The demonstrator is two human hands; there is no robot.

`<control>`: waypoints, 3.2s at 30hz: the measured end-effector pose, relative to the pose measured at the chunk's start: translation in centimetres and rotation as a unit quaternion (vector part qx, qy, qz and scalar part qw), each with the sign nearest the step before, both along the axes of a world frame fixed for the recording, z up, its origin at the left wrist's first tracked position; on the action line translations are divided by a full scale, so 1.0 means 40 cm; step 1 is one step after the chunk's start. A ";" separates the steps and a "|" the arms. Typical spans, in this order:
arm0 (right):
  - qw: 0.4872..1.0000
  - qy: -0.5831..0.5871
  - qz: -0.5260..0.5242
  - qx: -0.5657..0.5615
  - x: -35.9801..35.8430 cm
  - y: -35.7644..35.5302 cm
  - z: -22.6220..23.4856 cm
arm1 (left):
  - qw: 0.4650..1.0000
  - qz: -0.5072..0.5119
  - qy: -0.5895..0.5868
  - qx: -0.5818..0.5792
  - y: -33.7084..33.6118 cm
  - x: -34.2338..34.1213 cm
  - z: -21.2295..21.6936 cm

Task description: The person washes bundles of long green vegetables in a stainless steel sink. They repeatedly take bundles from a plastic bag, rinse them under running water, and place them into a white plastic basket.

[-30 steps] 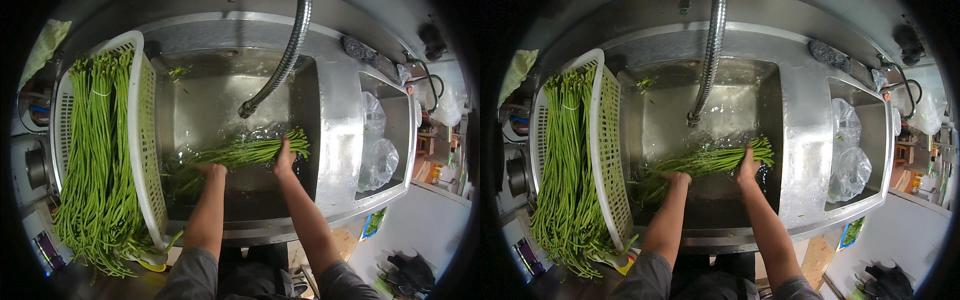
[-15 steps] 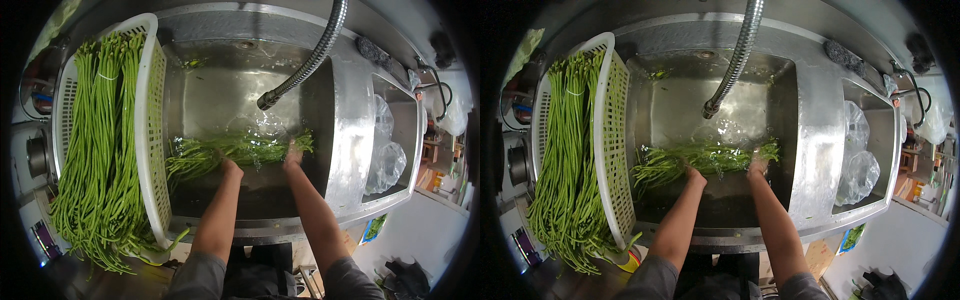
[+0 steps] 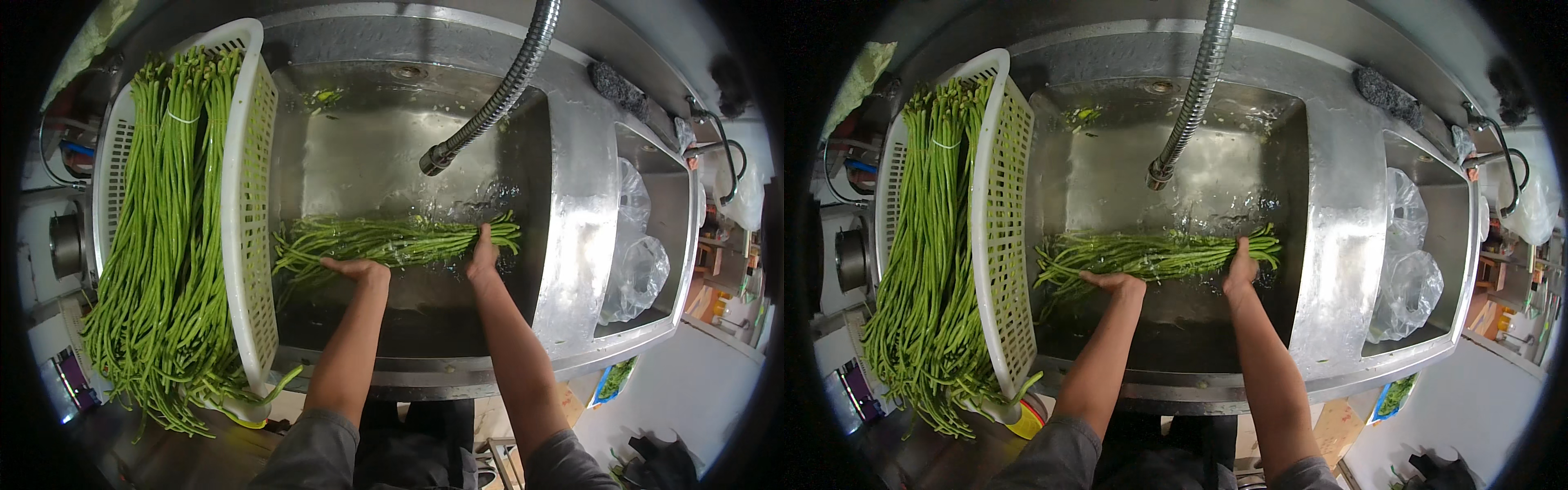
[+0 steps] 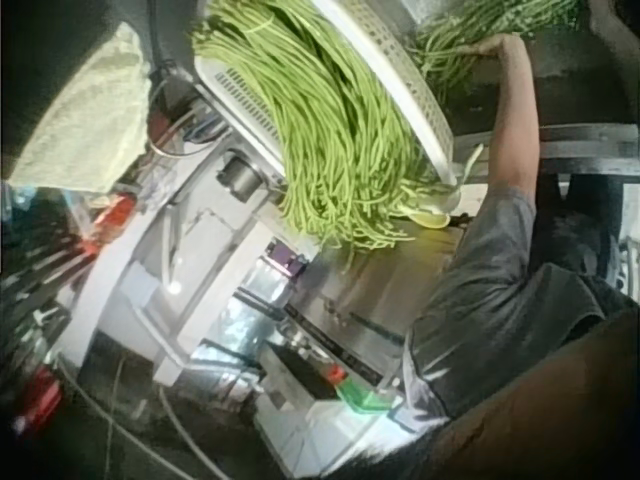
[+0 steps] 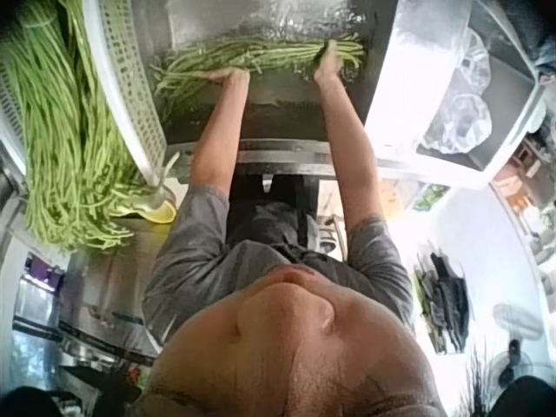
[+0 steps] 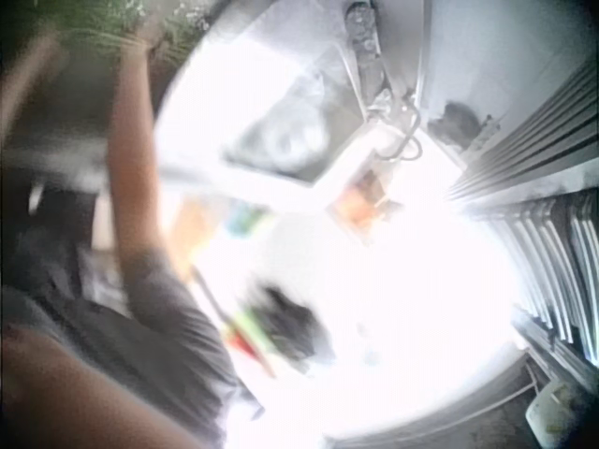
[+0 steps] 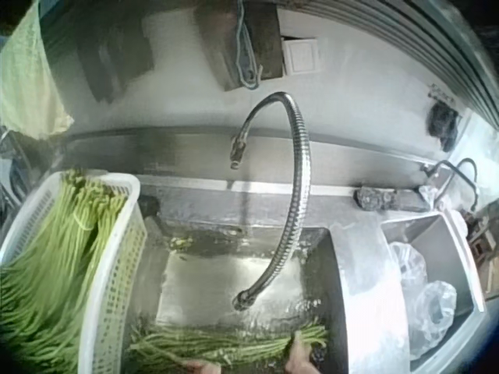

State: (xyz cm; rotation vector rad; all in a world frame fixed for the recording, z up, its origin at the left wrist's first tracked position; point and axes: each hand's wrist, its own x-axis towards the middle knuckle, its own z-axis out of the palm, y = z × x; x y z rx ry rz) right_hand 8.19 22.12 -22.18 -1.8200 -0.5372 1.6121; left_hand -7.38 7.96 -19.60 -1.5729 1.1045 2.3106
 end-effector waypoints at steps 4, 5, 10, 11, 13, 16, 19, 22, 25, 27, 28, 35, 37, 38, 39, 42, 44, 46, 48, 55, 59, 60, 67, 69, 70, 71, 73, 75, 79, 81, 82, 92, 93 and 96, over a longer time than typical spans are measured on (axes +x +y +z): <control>0.988 0.141 0.027 -0.060 0.014 0.007 0.042 | 0.998 -0.029 -0.045 -0.013 -0.035 -0.026 -0.019; 0.981 0.179 0.056 -0.053 0.016 0.003 0.064 | 0.999 -0.026 -0.030 0.010 -0.056 -0.032 -0.052; 0.983 0.166 0.027 0.068 0.008 -0.056 0.273 | 0.990 -0.012 0.031 0.139 -0.087 -0.021 -0.089; 0.982 0.169 0.028 0.081 0.005 -0.080 0.328 | 0.979 -0.028 0.074 0.185 -0.093 -0.015 -0.094; 0.971 0.196 0.038 0.134 0.036 -0.123 0.392 | 0.945 -0.064 0.163 0.276 -0.108 0.000 -0.063; 0.964 0.210 0.089 0.137 0.103 -0.169 0.508 | 0.931 -0.141 0.091 0.325 -0.145 0.028 0.033; 0.948 0.255 0.100 0.160 0.133 -0.204 0.640 | 0.902 -0.160 0.145 0.374 -0.154 0.041 0.096; 0.928 0.293 0.124 0.194 0.119 -0.223 0.793 | 0.895 -0.178 0.107 0.395 -0.153 0.063 0.204; 0.920 0.317 0.094 0.211 0.113 -0.226 0.917 | 0.868 -0.195 0.128 0.438 -0.154 0.080 0.259; 0.906 0.349 0.070 0.228 0.114 -0.212 0.996 | 0.865 -0.170 0.091 0.462 -0.157 0.091 0.276; 0.899 0.358 0.076 0.242 0.121 -0.199 1.020 | 0.857 -0.168 0.099 0.477 -0.151 0.092 0.267; 0.856 0.390 0.064 0.333 0.208 -0.163 1.179 | 0.828 -0.192 0.122 0.512 -0.094 0.064 0.431; 0.875 0.336 0.005 0.348 0.223 -0.160 1.218 | 0.816 -0.205 0.141 0.522 -0.071 0.055 0.497; 0.891 0.307 -0.003 0.335 0.224 -0.142 1.237 | 0.800 -0.200 0.122 0.553 -0.062 0.058 0.517; 0.906 0.278 -0.018 0.320 0.232 -0.119 1.244 | 0.799 -0.235 0.108 0.543 -0.064 0.063 0.538; 0.926 0.242 0.023 0.288 0.315 -0.028 1.253 | 0.784 -0.311 0.064 0.534 -0.088 0.094 0.652; 0.915 0.260 0.052 0.303 0.318 -0.006 1.299 | 0.751 -0.296 0.104 0.581 -0.093 0.108 0.691; 0.901 0.279 0.045 0.328 0.319 -0.014 1.345 | 0.734 -0.252 0.142 0.614 -0.079 0.113 0.736; 0.896 0.314 0.043 0.312 0.379 0.040 1.349 | 0.698 -0.249 0.153 0.654 -0.053 0.097 0.758; 0.890 0.375 -0.033 0.258 0.435 0.100 1.321 | 0.636 -0.408 0.245 0.608 -0.026 -0.011 0.857; 0.850 0.456 -0.027 0.262 0.428 0.096 1.373 | 0.641 -0.376 0.254 0.619 -0.007 -0.035 0.920; 0.835 0.467 -0.024 0.288 0.428 0.098 1.385 | 0.633 -0.380 0.263 0.621 -0.014 -0.025 0.967; 0.835 0.465 0.009 0.293 0.427 0.151 1.443 | 0.735 -0.325 0.252 0.539 -0.014 0.010 1.138; 0.790 0.510 0.044 0.336 0.415 0.107 1.462 | 0.762 -0.317 0.273 0.495 -0.034 0.009 1.170; 0.787 0.517 0.065 0.331 0.395 0.110 1.465 | 0.779 -0.294 0.236 0.500 -0.030 -0.036 1.132; 0.791 0.513 0.075 0.324 0.400 0.124 1.442 | 0.777 -0.322 0.233 0.488 -0.036 -0.052 1.098; 0.832 0.480 0.127 0.249 0.401 0.196 1.408 | 0.762 -0.381 0.230 0.470 -0.030 -0.047 1.101; 0.840 0.455 0.097 0.279 0.380 0.150 1.399 | 0.800 -0.365 0.246 0.407 -0.065 -0.033 1.121; 0.862 0.470 0.112 0.154 0.402 0.202 1.341 | 0.805 -0.350 0.256 0.405 -0.091 -0.018 1.121; 0.854 0.494 0.113 0.119 0.414 0.201 1.319 | 0.802 -0.348 0.283 0.395 -0.102 -0.009 1.134; 0.855 0.482 0.140 0.133 0.414 0.197 1.319 | 0.827 -0.316 0.286 0.367 -0.114 0.010 1.145; 0.827 0.531 0.174 0.059 0.406 0.206 1.230 | 0.802 -0.347 0.255 0.414 -0.183 -0.033 1.102; 0.828 0.520 0.206 0.043 0.363 0.132 1.266 | 0.794 -0.345 0.265 0.424 -0.227 -0.086 1.073; 0.818 0.506 0.198 0.188 0.330 0.053 1.339 | 0.830 -0.283 0.276 0.393 -0.231 -0.086 1.092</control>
